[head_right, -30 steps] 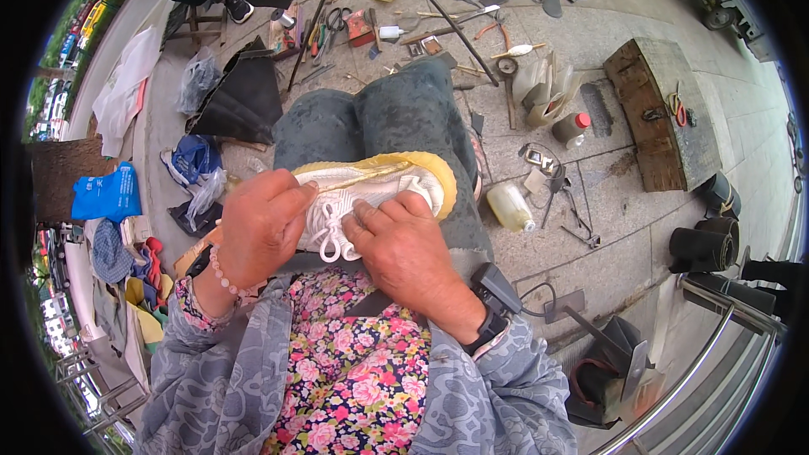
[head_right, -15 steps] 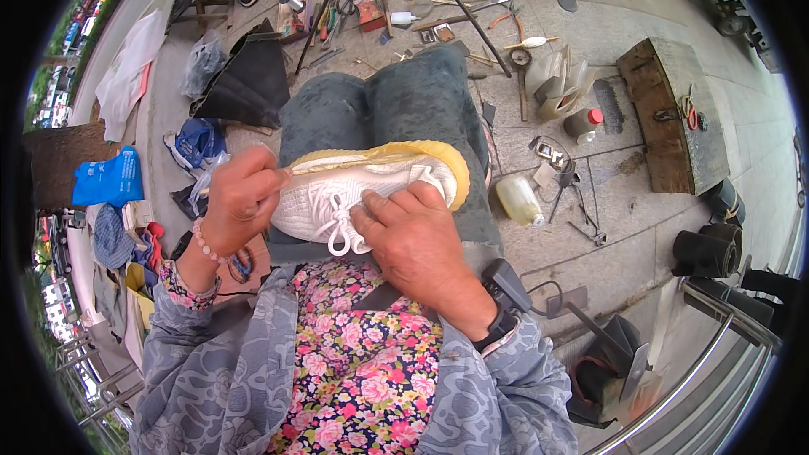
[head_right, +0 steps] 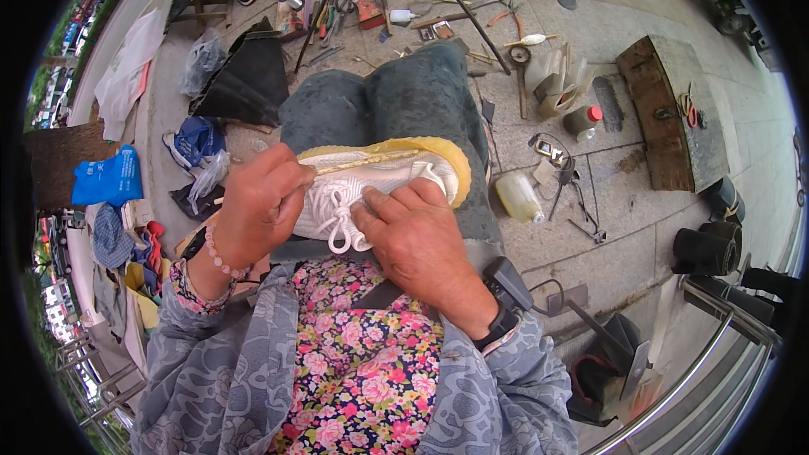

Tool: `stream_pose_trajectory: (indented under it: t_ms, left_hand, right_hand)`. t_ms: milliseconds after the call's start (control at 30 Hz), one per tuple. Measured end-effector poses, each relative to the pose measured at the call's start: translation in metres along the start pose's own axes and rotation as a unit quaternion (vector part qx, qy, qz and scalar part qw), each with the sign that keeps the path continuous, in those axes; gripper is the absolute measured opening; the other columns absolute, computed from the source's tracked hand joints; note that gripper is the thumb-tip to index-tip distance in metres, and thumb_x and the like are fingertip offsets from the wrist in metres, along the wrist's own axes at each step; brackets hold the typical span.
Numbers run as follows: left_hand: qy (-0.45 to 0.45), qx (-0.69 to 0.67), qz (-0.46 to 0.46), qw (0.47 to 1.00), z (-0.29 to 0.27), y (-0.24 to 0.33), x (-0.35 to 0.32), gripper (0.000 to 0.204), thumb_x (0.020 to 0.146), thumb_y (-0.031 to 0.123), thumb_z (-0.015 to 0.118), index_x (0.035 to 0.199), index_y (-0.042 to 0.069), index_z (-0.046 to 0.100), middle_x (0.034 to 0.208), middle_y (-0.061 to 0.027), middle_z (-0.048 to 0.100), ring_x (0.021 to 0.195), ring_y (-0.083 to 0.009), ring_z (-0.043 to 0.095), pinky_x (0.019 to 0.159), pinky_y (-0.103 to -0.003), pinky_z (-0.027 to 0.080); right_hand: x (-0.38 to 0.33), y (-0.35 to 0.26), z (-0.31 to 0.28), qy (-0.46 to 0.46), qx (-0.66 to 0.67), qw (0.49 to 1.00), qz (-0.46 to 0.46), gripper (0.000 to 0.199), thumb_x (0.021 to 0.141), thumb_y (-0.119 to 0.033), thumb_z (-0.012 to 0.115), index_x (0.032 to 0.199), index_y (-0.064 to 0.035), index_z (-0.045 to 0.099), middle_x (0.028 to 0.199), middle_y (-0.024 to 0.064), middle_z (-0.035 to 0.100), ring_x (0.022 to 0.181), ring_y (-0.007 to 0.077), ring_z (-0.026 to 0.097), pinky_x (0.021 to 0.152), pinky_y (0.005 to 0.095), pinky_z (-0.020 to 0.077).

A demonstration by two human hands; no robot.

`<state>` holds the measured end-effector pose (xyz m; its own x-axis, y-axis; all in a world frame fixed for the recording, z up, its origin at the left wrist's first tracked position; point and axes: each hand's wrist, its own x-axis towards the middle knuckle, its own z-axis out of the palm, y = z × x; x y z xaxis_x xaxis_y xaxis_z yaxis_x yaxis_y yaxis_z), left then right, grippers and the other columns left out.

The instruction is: Applying glue and finishing the sole attachment of a white sneaker.

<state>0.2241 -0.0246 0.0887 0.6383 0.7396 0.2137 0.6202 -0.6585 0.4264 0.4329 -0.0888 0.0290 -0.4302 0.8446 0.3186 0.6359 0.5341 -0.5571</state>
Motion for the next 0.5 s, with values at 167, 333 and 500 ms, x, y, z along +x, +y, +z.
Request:
stream_pose_trajectory:
  t_ms: [167, 333, 500]
  left_hand:
    - [-0.033, 0.011, -0.038, 0.999, -0.002, 0.003, -0.015, 0.019, 0.070, -0.009, 0.061, 0.087, 0.001, 0.063, 0.075, -0.0132, 0.053, 0.066, -0.0318, 0.058, 0.056, -0.037, 0.044]
    - [-0.039, 0.086, -0.042, 0.995, -0.025, 0.006, -0.021, 0.021, 0.068, -0.010, 0.062, 0.087, 0.000, 0.063, 0.074, -0.0124, 0.052, 0.065, -0.0305, 0.057, 0.055, -0.037, 0.043]
    - [-0.018, 0.063, -0.043, 0.997, -0.015, 0.018, -0.007, 0.017, 0.068, 0.001, 0.064, 0.084, 0.004, 0.060, 0.076, -0.0100, 0.050, 0.071, -0.0293, 0.057, 0.058, -0.039, 0.046]
  right_hand:
    - [-0.001, 0.002, 0.000, 0.005, 0.001, 1.000, -0.002, 0.035, 0.069, -0.012, 0.062, 0.104, -0.0074, 0.065, 0.105, 0.0060, 0.063, 0.088, 0.0205, 0.057, 0.084, 0.0354, 0.0389]
    - [0.000, 0.004, 0.000, 0.005, 0.003, 1.000, -0.004, 0.035, 0.069, -0.012, 0.062, 0.103, -0.0072, 0.065, 0.104, 0.0059, 0.063, 0.087, 0.0205, 0.057, 0.084, 0.0354, 0.0389]
    - [0.000, 0.002, 0.002, 0.010, 0.001, 1.000, -0.007, 0.034, 0.069, -0.012, 0.062, 0.103, -0.0074, 0.065, 0.104, 0.0057, 0.064, 0.087, 0.0205, 0.057, 0.084, 0.0354, 0.0391]
